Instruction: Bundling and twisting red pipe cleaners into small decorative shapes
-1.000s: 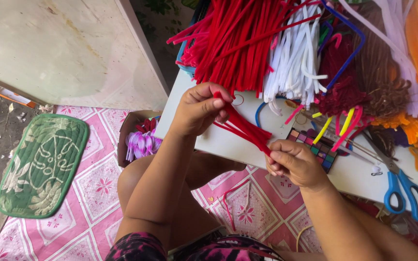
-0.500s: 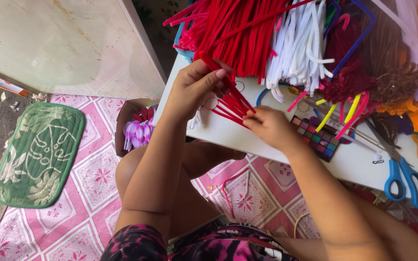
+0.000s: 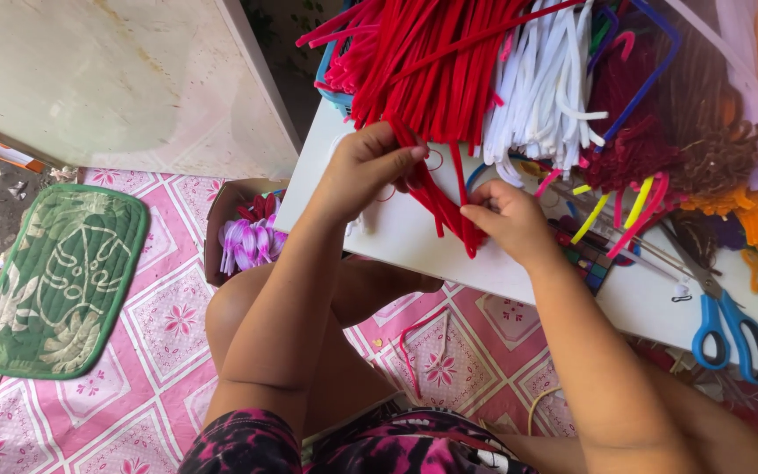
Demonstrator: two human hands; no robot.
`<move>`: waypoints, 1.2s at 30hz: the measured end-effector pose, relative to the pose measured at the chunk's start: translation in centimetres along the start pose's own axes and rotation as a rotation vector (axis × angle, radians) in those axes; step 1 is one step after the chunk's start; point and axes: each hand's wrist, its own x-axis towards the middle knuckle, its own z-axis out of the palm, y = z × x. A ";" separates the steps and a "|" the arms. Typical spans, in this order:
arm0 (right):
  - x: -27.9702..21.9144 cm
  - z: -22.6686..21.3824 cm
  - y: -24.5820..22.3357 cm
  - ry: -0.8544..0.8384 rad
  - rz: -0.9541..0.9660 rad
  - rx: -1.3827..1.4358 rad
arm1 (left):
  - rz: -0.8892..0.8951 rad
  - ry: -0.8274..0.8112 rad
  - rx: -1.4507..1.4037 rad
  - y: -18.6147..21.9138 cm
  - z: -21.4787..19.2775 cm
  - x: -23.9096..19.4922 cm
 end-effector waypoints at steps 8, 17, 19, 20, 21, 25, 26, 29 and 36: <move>-0.6 -0.7 -0.4 0.135 -0.144 -0.004 | -0.116 -0.123 0.070 -2.2 2.2 0.1; -3.1 -1.4 -3.9 0.129 -0.285 0.164 | -0.156 -0.228 -0.311 -3.9 3.4 0.0; -3.4 -1.5 -4.1 0.141 -0.318 0.149 | -0.152 -0.244 -0.380 -3.6 3.6 -0.2; -3.7 -1.5 -4.4 0.140 -0.325 0.169 | -0.140 -0.243 -0.408 -3.5 3.6 -0.3; -3.9 -1.6 -4.7 0.140 -0.332 0.189 | -0.128 -0.243 -0.436 -3.3 3.7 -0.3; -4.6 -1.4 -5.9 0.138 -0.342 0.190 | -0.099 -0.262 -0.435 -4.1 3.4 -0.3; -4.7 -1.3 -6.1 0.134 -0.348 0.199 | -0.087 -0.251 -0.425 -4.0 3.6 -0.4; -4.9 -1.2 -6.2 0.137 -0.356 0.202 | -0.064 -0.234 -0.405 -3.9 3.8 -0.5; -4.6 -1.9 -7.2 0.156 -0.309 0.177 | 0.003 -0.191 -0.290 -4.2 4.1 -0.2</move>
